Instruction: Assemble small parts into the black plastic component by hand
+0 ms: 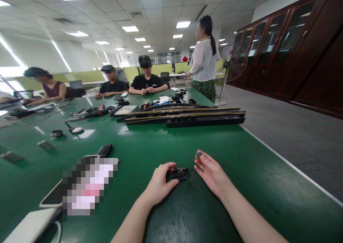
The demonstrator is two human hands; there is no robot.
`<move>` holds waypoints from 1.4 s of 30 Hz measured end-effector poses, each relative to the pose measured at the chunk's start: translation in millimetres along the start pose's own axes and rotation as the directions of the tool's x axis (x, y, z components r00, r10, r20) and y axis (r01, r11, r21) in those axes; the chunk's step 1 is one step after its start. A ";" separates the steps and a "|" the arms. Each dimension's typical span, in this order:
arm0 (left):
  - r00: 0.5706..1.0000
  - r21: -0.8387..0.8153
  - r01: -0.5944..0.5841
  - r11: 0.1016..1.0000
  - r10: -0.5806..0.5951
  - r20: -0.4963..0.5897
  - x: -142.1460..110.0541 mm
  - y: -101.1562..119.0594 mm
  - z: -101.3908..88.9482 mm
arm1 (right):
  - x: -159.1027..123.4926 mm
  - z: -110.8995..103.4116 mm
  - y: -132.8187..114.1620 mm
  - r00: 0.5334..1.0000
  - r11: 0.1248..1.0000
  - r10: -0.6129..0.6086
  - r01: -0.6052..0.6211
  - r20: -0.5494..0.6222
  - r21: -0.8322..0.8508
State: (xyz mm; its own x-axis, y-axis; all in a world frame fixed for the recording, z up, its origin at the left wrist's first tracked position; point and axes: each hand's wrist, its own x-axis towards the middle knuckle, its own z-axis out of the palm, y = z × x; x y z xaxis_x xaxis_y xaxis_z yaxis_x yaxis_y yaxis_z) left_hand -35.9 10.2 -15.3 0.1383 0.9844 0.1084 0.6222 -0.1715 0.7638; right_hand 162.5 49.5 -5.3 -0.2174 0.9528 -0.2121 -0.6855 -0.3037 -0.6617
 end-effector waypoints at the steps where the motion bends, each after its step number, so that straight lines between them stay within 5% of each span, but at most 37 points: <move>1: 1.000 -0.005 0.005 1.000 -0.005 -0.004 0.0 -1.0 0.4 | 0.2 -0.2 0.0 1.000 1.000 0.000 0.000 0.001 0.000; 8: 1.000 -0.024 -0.005 1.000 0.005 -0.016 1.0 -6.3 1.9 | -0.3 1.0 0.2 1.000 0.999 0.002 -0.002 -0.003 -0.047; 13: 0.999 -0.008 -0.030 1.000 0.030 -0.014 1.8 -8.0 2.3 | 0.0 3.0 5.6 0.989 0.930 -0.147 0.147 0.027 -0.336; 16: 0.999 0.003 -0.037 0.999 0.037 -0.020 1.8 -8.4 2.6 | -1.0 3.3 9.7 0.963 0.765 -0.217 0.270 0.160 -0.585; 20: 0.999 0.009 -0.033 0.999 0.033 -0.022 2.2 -7.7 2.5 | -5.6 4.2 12.8 0.913 0.400 -0.239 0.402 0.329 -0.824; 24: 0.999 0.012 -0.039 0.999 0.040 -0.020 2.4 -8.4 3.2 | -9.2 7.1 14.4 0.856 0.063 -0.164 0.505 0.490 -0.861; 27: 0.999 0.026 -0.045 0.999 0.046 -0.026 2.0 -9.7 3.9 | -10.0 8.6 16.2 0.850 -0.080 -0.101 0.511 0.517 -0.856; 32: 0.999 0.039 -0.035 0.999 0.036 -0.024 1.5 -8.5 4.0 | -10.0 7.1 16.5 0.859 -0.085 -0.092 0.497 0.503 -0.864; 38: 0.993 0.079 -0.084 0.993 0.090 -0.074 3.6 -8.1 4.7 | -6.8 0.4 10.1 0.902 0.151 -0.108 0.430 0.417 -0.890; 42: 0.988 0.142 -0.078 0.987 0.096 -0.120 4.3 -10.4 5.4 | -4.0 -2.7 9.8 0.923 0.202 -0.161 0.378 0.350 -0.904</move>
State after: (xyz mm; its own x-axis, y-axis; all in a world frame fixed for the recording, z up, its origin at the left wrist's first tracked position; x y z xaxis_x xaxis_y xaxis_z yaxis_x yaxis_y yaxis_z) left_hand -37.6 15.9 -26.3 0.1034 0.9609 0.2568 0.7125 -0.2517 0.6549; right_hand 158.5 42.7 -12.9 -0.3334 0.9287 0.1623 0.4070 0.2970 -0.8638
